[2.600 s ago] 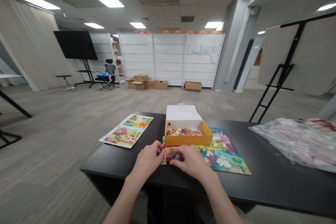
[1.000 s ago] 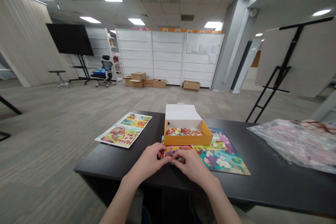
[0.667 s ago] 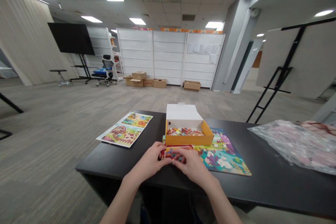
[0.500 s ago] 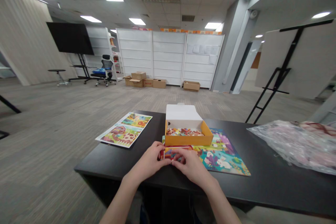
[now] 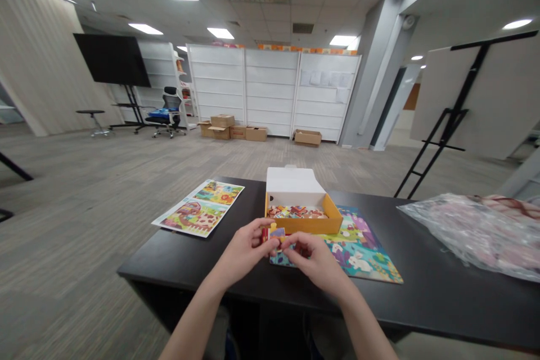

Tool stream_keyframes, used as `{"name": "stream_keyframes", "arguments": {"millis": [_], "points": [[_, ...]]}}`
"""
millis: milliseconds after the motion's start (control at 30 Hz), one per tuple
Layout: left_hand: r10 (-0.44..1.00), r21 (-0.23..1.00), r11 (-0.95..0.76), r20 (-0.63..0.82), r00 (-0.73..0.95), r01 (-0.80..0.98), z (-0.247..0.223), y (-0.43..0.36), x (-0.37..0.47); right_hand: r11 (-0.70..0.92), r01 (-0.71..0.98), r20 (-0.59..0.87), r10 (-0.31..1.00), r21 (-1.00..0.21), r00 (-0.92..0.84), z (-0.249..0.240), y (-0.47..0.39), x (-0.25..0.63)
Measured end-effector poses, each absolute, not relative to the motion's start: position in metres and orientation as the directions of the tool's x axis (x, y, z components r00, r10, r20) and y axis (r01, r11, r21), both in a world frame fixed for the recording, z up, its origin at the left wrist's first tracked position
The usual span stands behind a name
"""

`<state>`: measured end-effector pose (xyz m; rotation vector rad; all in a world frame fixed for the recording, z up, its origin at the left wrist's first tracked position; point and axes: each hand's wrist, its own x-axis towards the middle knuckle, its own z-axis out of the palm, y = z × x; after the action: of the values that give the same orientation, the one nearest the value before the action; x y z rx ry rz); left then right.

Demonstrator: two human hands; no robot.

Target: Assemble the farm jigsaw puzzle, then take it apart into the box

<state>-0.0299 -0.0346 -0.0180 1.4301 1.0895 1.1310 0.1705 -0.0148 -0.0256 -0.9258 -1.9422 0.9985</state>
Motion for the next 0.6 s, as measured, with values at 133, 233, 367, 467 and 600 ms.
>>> {"name": "stream_keyframes", "arguments": {"millis": [133, 233, 367, 467, 600], "points": [[0.964, 0.958, -0.218, 0.242, -0.113, 0.187, -0.025, -0.021, -0.030, 0.345, 0.181, 0.278, 0.908, -0.921, -0.314, -0.028, 0.000, 0.182], [0.901, 0.907, -0.237, 0.339, -0.270, 0.349, -0.033, -0.007, -0.035, 0.357, 0.185, 0.326, 0.929, -0.916, -0.176, -0.024, 0.017, 0.191], [0.916, 0.842, -0.276, 0.377, -0.140, 0.463, -0.046, 0.004, -0.031, 0.340, 0.249, 0.311, 0.939, -0.907, -0.149, -0.015, 0.031, 0.206], [0.921, 0.798, -0.324, 0.389, -0.025, 0.508, -0.054, 0.006, -0.023, 0.325, 0.269, 0.314, 0.946, -0.906, -0.084, -0.010, 0.033, 0.231], [0.920, 0.762, -0.304, 0.390, -0.030, 0.573, -0.055, 0.006, -0.016, 0.218, 0.470, 0.332, 0.927, -0.855, 0.173, -0.017, 0.033, 0.279]]}}
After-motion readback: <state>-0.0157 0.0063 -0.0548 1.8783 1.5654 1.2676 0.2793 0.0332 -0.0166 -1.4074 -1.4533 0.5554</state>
